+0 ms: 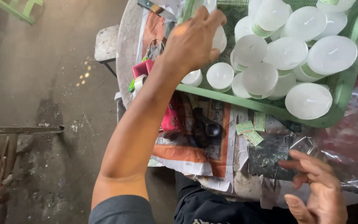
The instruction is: Applying small adhesive labels to the sides of white candles and organizing them in a tray.
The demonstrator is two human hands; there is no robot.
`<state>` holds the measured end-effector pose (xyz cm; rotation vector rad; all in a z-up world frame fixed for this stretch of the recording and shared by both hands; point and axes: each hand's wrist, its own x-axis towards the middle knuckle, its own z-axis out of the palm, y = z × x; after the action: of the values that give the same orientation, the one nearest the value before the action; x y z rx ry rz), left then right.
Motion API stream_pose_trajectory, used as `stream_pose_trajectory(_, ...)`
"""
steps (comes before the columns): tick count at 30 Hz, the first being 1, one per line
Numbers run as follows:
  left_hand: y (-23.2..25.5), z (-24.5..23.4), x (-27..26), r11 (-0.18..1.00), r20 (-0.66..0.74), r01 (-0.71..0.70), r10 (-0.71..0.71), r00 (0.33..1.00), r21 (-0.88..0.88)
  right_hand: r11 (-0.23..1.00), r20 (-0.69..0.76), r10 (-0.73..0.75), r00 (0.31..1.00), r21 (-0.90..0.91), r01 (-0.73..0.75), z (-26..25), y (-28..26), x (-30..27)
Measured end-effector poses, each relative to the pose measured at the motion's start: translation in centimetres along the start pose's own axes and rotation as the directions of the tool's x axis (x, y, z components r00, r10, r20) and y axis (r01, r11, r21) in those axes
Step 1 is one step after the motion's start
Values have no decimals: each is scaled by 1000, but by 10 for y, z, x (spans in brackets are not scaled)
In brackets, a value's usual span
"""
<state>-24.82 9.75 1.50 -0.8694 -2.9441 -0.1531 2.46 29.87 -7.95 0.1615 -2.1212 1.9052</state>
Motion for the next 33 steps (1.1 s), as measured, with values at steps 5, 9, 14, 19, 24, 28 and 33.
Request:
stream_pose_trajectory(5, 4, 20, 24, 996, 396, 15, -51, 917, 92, 997, -4, 81, 997, 13, -81, -1, 1, 3)
stream_pose_trajectory(9, 12, -12, 13, 973, 512, 212, -134, 848, -96, 996, 4, 83, 997, -26, -83, -5, 1, 8)
stream_pose_trajectory(14, 13, -23, -18, 849, 401, 33, -283, 871, 528, 996, -84, 86, 993, -13, -87, -6, 2, 11)
stream_pose_trajectory(19, -9, 17, -37, 905, 380, 123, -290, 879, 407, 998, -31, 67, 997, -11, -68, -1, -1, 6)
stream_pose_trajectory(24, 13, -31, -63, 947, 238, 179, -244, 940, 265, 993, -9, 120, 993, -13, -120, 1, -7, -5)
stream_pose_trajectory(28, 59, -65, -108, 990, 52, -82, 88, 995, -115, 975, 8, 219, 976, 20, -219, 11, -28, 6)
stream_pose_trajectory(33, 116, -37, -134, 854, 326, -222, 402, 856, -471, 932, 143, 193, 971, 284, -227, 16, -10, -13)
